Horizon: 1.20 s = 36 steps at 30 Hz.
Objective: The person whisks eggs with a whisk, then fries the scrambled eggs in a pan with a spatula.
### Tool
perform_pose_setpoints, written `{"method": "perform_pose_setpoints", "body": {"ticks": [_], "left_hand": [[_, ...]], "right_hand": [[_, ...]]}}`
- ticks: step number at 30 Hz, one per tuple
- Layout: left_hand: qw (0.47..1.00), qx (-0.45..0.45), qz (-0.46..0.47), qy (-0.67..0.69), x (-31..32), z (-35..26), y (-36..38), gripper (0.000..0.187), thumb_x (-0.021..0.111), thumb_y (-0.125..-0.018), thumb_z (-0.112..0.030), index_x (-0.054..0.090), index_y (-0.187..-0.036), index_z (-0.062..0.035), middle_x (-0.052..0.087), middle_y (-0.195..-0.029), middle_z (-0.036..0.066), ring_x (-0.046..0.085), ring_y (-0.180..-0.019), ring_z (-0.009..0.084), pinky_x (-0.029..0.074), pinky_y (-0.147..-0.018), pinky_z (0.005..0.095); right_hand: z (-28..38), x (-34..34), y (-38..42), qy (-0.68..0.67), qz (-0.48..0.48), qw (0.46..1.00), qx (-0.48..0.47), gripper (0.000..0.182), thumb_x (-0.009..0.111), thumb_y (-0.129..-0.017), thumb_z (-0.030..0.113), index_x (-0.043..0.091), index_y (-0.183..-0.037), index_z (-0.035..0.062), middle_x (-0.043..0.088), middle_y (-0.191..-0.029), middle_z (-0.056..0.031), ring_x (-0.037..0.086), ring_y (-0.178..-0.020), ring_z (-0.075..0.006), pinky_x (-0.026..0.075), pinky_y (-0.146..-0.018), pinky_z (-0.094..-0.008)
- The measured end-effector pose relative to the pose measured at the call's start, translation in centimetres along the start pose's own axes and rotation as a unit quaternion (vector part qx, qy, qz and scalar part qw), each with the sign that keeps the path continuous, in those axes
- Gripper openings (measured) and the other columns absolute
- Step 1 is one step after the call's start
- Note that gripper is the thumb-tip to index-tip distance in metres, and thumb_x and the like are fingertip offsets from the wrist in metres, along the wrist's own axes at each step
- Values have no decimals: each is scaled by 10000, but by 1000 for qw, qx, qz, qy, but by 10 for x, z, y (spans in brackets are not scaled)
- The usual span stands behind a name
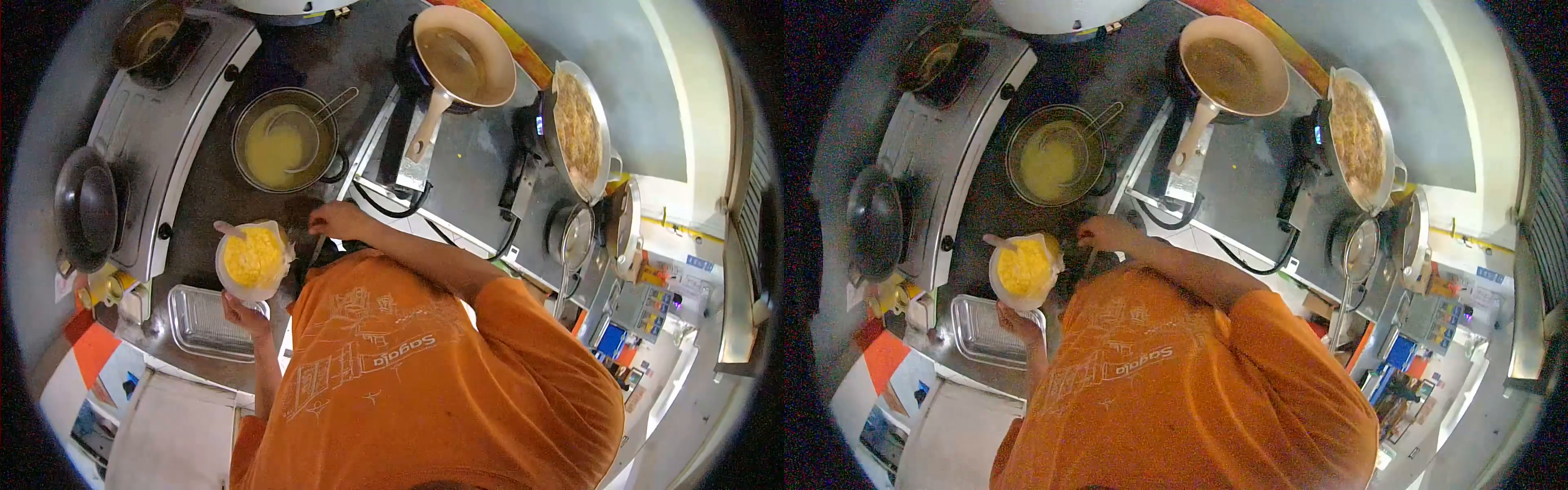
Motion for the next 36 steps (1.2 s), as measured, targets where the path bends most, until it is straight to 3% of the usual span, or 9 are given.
{"method": "perform_pose_setpoints", "body": {"ticks": [4, 7, 11, 15, 24, 27, 31, 33, 36], "left_hand": [[999, 20, 38, -8, -25, 29, -12, 431, 457, -1040, -339, 654, -1024, 44, 670, -999, 153, 600, -874, 209, 477, -754, 356], [995, -59, -71, 40, -19, 29, -4, 421, 455, -1032, -321, 653, -940, 39, 657, -895, 125, 581, -805, 186, 465, -712, 350], [999, 20, -7, -25, -26, 30, -11, 420, 442, -1031, -324, 620, -873, 22, 613, -827, 84, 536, -766, 161, 442, -685, 341], [997, 19, -27, -71, -25, 22, -10, 427, 439, -1035, -339, 608, -868, 15, 596, -823, 75, 517, -765, 166, 435, -707, 346], [957, 139, -44, -251, -57, 69, -9, 433, 424, -1066, -358, 600, -1053, 37, 614, -987, 121, 565, -855, 226, 479, -780, 393], [988, 66, 23, -136, -44, 50, -15, 389, 449, -1059, -313, 582, -1119, 48, 619, -1034, 149, 590, -876, 262, 491, -778, 399], [862, 340, -6, -376, -41, 47, -8, 281, 521, -1022, -213, 596, -1055, 56, 649, -963, 163, 619, -846, 292, 487, -740, 393], [990, 90, 14, -106, -32, 30, -12, 278, 580, -993, -227, 604, -1023, 49, 657, -936, 172, 636, -852, 308, 490, -726, 388], [973, 94, -12, -209, -27, 29, -12, 325, 663, -937, -297, 621, -1002, 18, 659, -927, 181, 646, -860, 322, 497, -717, 416]], "right_hand": [[-115, 18, 86, -217, -27, 964, 148, 254, 582, -936, 179, 653, -1032, -46, 696, -898, -203, 715, -804, -317, 597, -698, -390], [-174, 19, 125, -296, -286, 900, 141, 263, 494, -939, 101, 570, -1003, -142, 663, -933, -290, 714, -798, -375, 633, -722, -427], [-147, -1, 137, -581, -449, 631, 249, 233, 435, -936, 25, 486, -1079, -151, 642, -981, -320, 700, -864, -412, 628, -784, -465], [-146, -4, 136, -711, -438, 515, 192, 238, 398, -968, 15, 436, -1132, -154, 618, -1058, -333, 673, -960, -428, 608, -858, -491], [-154, 12, 127, -695, -444, 545, 152, 396, 438, -1069, 265, 461, -1104, -129, 608, -1077, -273, 668, -932, -390, 597, -863, -498], [-155, 18, 118, -755, -435, 468, 145, 391, 386, -1079, 271, 435, -1162, -108, 597, -1091, -249, 651, -975, -371, 563, -924, -502], [-168, 28, 108, -805, -428, 371, 176, 391, 313, -1090, 286, 441, -1171, -74, 585, -1147, -261, 632, -1034, -378, 539, -974, -500], [-157, 20, 108, -808, -436, 341, 204, 370, 300, -1090, 273, 445, -1163, -59, 569, -1190, -281, 624, -1066, -388, 537, -994, -482], [-163, 23, 107, -816, -429, 336, 194, 378, 304, -1089, 276, 438, -1179, -66, 566, -1192, -283, 623, -1075, -389, 543, -992, -475]]}}
Point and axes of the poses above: each hand's wrist, its own y-axis away from the middle knuckle, its own x-axis out of the palm, z = x × y, the point moved 5 cm from there along -y, towards the middle knuckle
